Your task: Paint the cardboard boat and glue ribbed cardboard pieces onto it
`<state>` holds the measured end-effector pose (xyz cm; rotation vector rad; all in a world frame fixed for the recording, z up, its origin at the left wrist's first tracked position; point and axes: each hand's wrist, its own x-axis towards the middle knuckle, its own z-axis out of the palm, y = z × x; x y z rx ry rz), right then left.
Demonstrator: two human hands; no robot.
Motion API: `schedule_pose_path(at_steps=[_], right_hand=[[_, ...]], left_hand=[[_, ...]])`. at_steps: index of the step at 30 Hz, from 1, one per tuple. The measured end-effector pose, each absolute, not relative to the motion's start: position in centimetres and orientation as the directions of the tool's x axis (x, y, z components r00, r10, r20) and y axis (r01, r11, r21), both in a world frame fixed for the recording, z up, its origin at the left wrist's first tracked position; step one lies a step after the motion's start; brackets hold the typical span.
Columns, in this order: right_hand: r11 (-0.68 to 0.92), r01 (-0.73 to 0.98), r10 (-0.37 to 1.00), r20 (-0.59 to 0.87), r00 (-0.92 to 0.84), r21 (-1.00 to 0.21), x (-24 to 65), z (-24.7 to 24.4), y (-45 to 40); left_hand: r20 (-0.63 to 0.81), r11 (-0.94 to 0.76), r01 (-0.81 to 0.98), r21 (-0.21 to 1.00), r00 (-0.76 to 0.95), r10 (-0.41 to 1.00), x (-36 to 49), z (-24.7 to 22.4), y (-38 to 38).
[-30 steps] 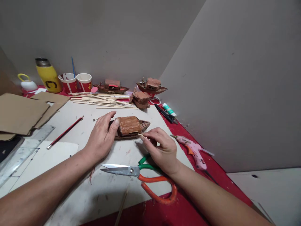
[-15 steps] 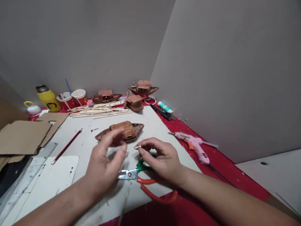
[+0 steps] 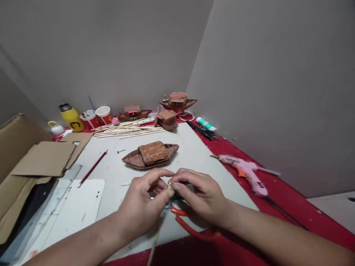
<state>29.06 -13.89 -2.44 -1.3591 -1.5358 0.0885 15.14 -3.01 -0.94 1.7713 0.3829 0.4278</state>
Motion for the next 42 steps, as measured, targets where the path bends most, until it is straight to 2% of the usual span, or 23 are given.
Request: schedule_pose_path(at_steps=[2,4,5,7,10,12,16,18,20,21,22,23,25,29,32,37,42], right_hand=[[0.384,0.728,0.738,0.663,0.128,-0.568,29.1,-2.3,-14.0],[0.4,0.757,0.72,0.688,0.089,-0.516,29.0,-2.1,-14.2],[0.402,0.767,0.718,0.692,0.074,-0.5,29.0,-2.0,-14.3],[0.4,0.78,0.73,0.682,0.047,-0.482,28.9,-1.6,-14.4],[0.405,0.787,0.748,0.663,0.007,-0.465,28.8,-1.4,-14.6],[0.429,0.779,0.751,0.66,-0.026,-0.458,28.9,-1.6,-14.6],[0.475,0.765,0.78,0.611,-0.136,-0.436,29.2,-2.3,-14.5],[0.486,0.768,0.794,0.578,-0.189,-0.416,29.3,-2.6,-14.3],[0.48,0.778,0.802,0.562,-0.203,-0.405,29.4,-2.7,-14.1],[0.474,0.783,0.803,0.562,-0.198,-0.403,29.5,-2.7,-14.1],[0.469,0.787,0.804,0.562,-0.192,-0.402,29.5,-2.7,-14.1],[0.464,0.79,0.806,0.561,-0.189,-0.401,29.5,-2.7,-14.1],[0.463,0.792,0.808,0.556,-0.193,-0.398,29.6,-2.7,-14.1],[0.485,0.78,0.806,0.548,-0.224,-0.395,29.8,-2.8,-14.2],[0.489,0.788,0.797,0.559,-0.229,-0.375,29.9,-2.8,-14.2],[0.476,0.813,0.792,0.564,-0.233,-0.334,29.7,-2.5,-14.3],[0.451,0.843,0.808,0.537,-0.245,-0.293,29.6,-2.6,-14.1]], left_hand=[[-0.061,0.015,0.06,0.998,0.909,0.413,15.1,-0.3,-3.3],[-0.135,0.233,0.054,0.971,0.927,0.349,15.0,0.5,-3.3],[-0.143,0.293,0.04,0.955,0.93,0.339,14.8,1.1,-3.2],[-0.106,0.298,-0.016,0.954,0.915,0.388,14.3,2.4,-2.4],[0.006,0.178,-0.12,0.977,0.842,0.539,12.8,4.3,-0.5],[0.034,0.103,-0.121,0.987,0.793,0.608,11.7,4.8,1.0],[-0.053,0.024,0.049,0.998,0.749,0.66,9.9,3.5,2.4],[-0.191,0.023,0.221,0.975,0.783,0.591,9.2,2.2,1.7],[-0.374,-0.007,0.419,0.908,0.816,0.441,8.7,0.9,0.2],[-0.405,-0.069,0.464,0.883,0.829,0.385,8.5,0.4,-0.8],[-0.414,-0.208,0.492,0.846,0.85,0.325,8.4,0.0,-1.7],[-0.395,-0.387,0.492,0.78,0.866,0.307,8.3,-0.2,-2.6],[-0.394,-0.64,0.441,0.629,0.891,0.226,8.5,-0.4,-4.3],[-0.414,-0.883,0.214,0.419,0.91,0.024,9.1,-0.8,-6.5],[-0.435,-0.944,0.156,0.29,0.9,0.015,9.1,-1.6,-7.7],[-0.493,-0.928,0.257,0.272,0.865,0.095,8.7,-1.7,-8.2],[-0.588,-0.928,0.282,0.243,0.804,0.09,9.3,0.4,-7.5]])
